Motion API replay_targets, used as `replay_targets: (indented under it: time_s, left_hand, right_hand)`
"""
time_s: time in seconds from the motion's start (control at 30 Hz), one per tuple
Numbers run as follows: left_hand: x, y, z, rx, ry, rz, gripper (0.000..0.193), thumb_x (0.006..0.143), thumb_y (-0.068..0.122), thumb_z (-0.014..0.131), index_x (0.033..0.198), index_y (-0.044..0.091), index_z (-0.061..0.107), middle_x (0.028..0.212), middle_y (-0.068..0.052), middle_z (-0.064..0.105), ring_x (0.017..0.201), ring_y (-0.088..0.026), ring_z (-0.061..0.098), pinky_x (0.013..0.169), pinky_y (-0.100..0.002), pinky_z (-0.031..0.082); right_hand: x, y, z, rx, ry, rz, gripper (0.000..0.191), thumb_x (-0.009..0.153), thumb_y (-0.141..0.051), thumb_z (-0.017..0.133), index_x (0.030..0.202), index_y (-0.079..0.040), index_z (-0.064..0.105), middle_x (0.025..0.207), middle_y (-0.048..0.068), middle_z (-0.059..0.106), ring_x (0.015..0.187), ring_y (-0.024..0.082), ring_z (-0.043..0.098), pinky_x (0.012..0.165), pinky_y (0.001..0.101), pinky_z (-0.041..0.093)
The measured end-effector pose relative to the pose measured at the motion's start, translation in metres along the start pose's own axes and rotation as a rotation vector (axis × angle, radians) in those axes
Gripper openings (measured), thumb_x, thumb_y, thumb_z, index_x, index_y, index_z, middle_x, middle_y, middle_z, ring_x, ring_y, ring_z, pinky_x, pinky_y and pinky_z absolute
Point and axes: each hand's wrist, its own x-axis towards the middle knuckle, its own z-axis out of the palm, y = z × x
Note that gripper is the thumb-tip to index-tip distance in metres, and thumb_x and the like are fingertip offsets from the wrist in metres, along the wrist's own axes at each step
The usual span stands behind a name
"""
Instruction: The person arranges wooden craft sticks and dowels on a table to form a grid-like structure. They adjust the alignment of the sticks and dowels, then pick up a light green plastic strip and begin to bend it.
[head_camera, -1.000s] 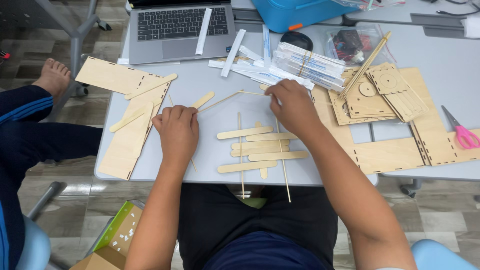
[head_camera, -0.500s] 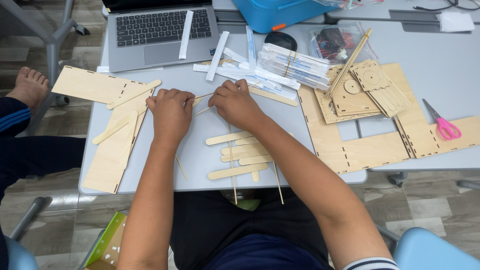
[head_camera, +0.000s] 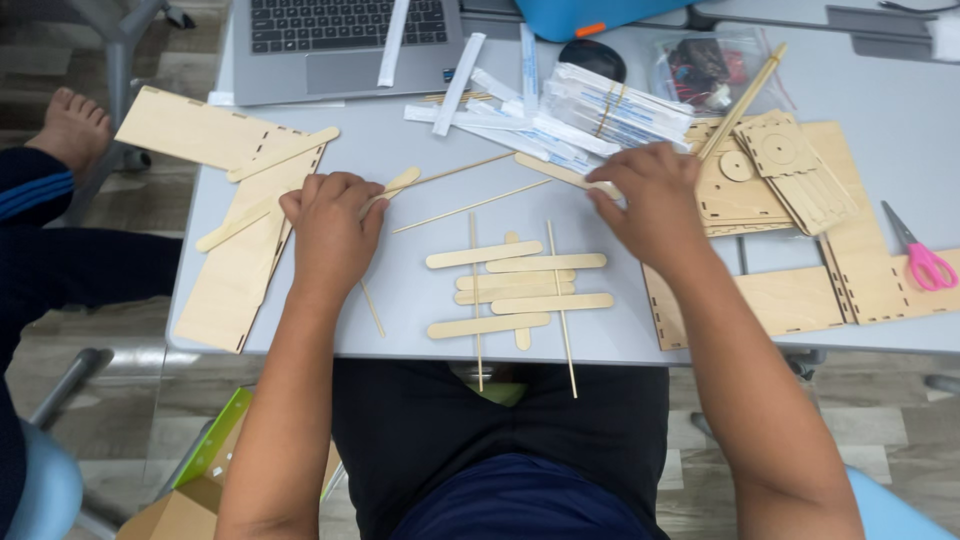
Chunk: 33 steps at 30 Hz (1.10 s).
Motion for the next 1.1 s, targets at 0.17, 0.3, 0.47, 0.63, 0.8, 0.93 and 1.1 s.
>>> replay_targets:
  time_s: [0.17,0.3,0.47,0.63,0.8,0.93,1.1]
  left_hand:
    - [0.009,0.012,0.004,0.008,0.044,0.027,0.018,0.087,0.02,0.08,0.102,0.011,0.081,0.102,-0.003,0.069,0.104,-0.025,0.053,0.095,-0.044,0.029]
    - [0.033,0.033,0.011,0.055,0.054,0.068,0.014,0.082,0.02,0.08,0.094,0.012,0.082,0.098,-0.004,0.068,0.098,-0.025,0.053,0.091,-0.045,0.03]
    - [0.049,0.047,0.017,0.113,-0.051,0.022,0.006,0.086,0.016,0.077,0.083,0.012,0.081,0.087,-0.002,0.068,0.091,-0.023,0.055,0.089,-0.043,0.032]
    - [0.055,0.05,0.017,0.139,0.051,0.074,0.006,0.087,0.012,0.074,0.082,0.01,0.078,0.085,-0.003,0.067,0.089,-0.023,0.056,0.087,-0.041,0.036]
    - [0.044,0.032,-0.013,-0.01,0.223,0.041,0.002,0.091,0.011,0.075,0.091,0.008,0.075,0.09,-0.004,0.068,0.09,-0.027,0.057,0.083,-0.042,0.037]
    - [0.02,0.0,-0.037,0.058,0.218,0.01,0.002,0.091,0.01,0.075,0.093,0.008,0.074,0.09,-0.005,0.068,0.091,-0.027,0.057,0.083,-0.043,0.037]
    - [0.015,-0.02,-0.017,0.244,0.093,-0.035,0.004,0.091,0.013,0.074,0.089,0.009,0.075,0.09,-0.005,0.068,0.093,-0.027,0.057,0.088,-0.043,0.039]
  right_hand:
    - [-0.007,0.003,0.003,-0.022,-0.028,0.027,0.015,0.091,-0.024,0.08,0.106,-0.021,0.081,0.113,0.0,0.07,0.114,0.027,0.052,0.1,0.0459,0.03]
    - [0.018,-0.029,0.025,-0.005,-0.051,-0.122,0.017,0.085,-0.025,0.081,0.101,-0.022,0.083,0.105,-0.001,0.071,0.108,0.025,0.054,0.097,0.0473,0.031]
    - [0.05,-0.051,0.039,-0.043,-0.079,-0.226,0.008,0.086,-0.023,0.08,0.093,-0.019,0.082,0.098,-0.005,0.071,0.103,0.021,0.055,0.096,0.0436,0.034]
    - [0.058,-0.05,0.042,-0.113,-0.024,-0.407,0.002,0.091,-0.016,0.077,0.093,-0.015,0.077,0.095,-0.003,0.066,0.105,0.019,0.056,0.098,0.0382,0.038]
    - [0.045,-0.005,0.022,-0.213,0.1,-0.311,0.005,0.095,-0.013,0.076,0.099,-0.015,0.075,0.104,-0.002,0.067,0.112,0.023,0.056,0.1,0.043,0.036]
    - [-0.012,0.054,-0.015,-0.285,0.14,-0.134,0.002,0.098,-0.014,0.071,0.1,-0.014,0.071,0.105,-0.002,0.067,0.113,0.023,0.052,0.105,0.0422,0.033]
    - [-0.093,0.084,-0.032,-0.287,0.06,0.143,0.007,0.104,-0.019,0.069,0.1,-0.014,0.07,0.099,0.002,0.066,0.107,0.024,0.054,0.1,0.0379,0.033]
